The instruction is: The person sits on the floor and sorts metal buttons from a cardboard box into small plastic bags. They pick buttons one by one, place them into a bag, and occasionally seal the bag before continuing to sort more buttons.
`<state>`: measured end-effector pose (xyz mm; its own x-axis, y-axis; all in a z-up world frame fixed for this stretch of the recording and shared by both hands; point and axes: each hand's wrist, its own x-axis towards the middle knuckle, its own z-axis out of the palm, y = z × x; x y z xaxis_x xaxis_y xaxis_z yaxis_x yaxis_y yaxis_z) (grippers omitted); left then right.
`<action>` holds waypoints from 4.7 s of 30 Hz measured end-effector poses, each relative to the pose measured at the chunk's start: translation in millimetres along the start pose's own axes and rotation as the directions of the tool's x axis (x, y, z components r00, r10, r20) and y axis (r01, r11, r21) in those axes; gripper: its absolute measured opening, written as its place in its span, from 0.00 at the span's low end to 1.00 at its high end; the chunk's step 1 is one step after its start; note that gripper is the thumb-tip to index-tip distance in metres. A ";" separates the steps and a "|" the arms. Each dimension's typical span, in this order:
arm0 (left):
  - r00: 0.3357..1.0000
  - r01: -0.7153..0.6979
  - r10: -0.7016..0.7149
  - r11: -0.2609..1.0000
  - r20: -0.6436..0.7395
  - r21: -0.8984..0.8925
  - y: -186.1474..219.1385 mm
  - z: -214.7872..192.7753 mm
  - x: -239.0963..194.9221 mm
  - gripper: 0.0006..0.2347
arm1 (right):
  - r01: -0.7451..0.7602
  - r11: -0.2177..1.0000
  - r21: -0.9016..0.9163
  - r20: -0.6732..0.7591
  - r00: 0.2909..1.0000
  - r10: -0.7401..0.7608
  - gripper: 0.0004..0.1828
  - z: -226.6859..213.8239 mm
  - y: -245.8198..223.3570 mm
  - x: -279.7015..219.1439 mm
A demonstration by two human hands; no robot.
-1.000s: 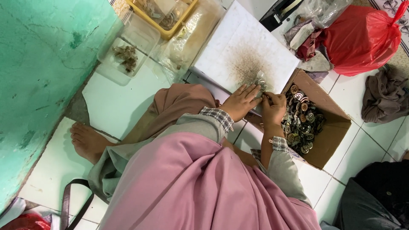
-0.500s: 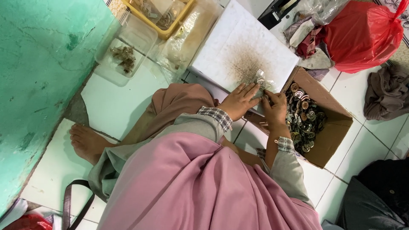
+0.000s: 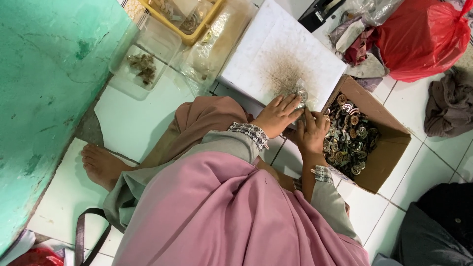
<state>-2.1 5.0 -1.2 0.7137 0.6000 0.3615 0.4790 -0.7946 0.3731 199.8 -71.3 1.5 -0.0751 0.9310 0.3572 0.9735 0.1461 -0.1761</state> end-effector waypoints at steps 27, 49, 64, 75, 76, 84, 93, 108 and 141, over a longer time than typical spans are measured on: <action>1.000 -0.016 0.016 1.000 -0.004 0.026 -1.5 -4.7 -0.7 0.16 | -0.125 0.992 -0.013 0.249 0.960 0.124 0.49 11.4 14.0 -3.2; 0.999 -0.014 0.016 0.997 0.028 -0.071 -2.1 -38.2 14.9 0.10 | -0.036 0.999 -0.019 -0.169 0.985 0.033 0.07 46.2 49.3 -30.3; 0.994 -0.083 0.081 0.996 -0.078 -0.029 1.3 11.8 22.1 0.05 | -0.108 0.939 0.327 -0.166 0.971 0.170 0.03 -3.2 -6.6 -14.9; 0.984 0.086 -0.033 0.948 0.175 -0.305 6.0 -117.4 -2.0 0.02 | -0.522 0.509 0.685 0.334 0.845 0.417 0.25 -83.0 -116.5 35.9; 0.984 0.089 -0.037 0.949 0.173 -0.302 -0.7 -110.4 -4.4 0.02 | -0.519 0.509 0.686 0.336 0.847 0.412 0.25 -80.9 -113.5 38.0; 0.959 0.250 -0.284 0.801 0.023 -0.544 -47.0 -123.6 -18.0 0.12 | -0.629 0.444 0.639 0.465 0.775 0.429 0.08 -63.0 -125.1 76.5; 0.492 0.533 -0.828 0.043 0.268 -0.845 -129.8 -164.7 -38.4 0.28 | -0.518 0.065 0.853 0.455 0.799 0.393 0.08 21.8 -165.5 165.7; 0.343 0.787 -0.929 0.365 -0.138 -0.498 -313.9 -185.6 -48.9 0.18 | -0.539 0.069 0.839 0.521 0.835 0.178 0.33 130.1 -256.5 312.4; 0.929 0.168 -0.171 0.985 0.327 0.040 18.4 -235.3 -86.7 0.16 | -0.418 0.722 0.551 0.476 0.868 0.140 0.16 -58.8 -190.8 -18.8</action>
<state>-175.4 -39.7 175.3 0.7483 0.6633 -0.0071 0.6118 -0.6859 0.3941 28.1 -136.4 82.3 -0.0322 0.9880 -0.1508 0.6154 -0.0993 -0.7820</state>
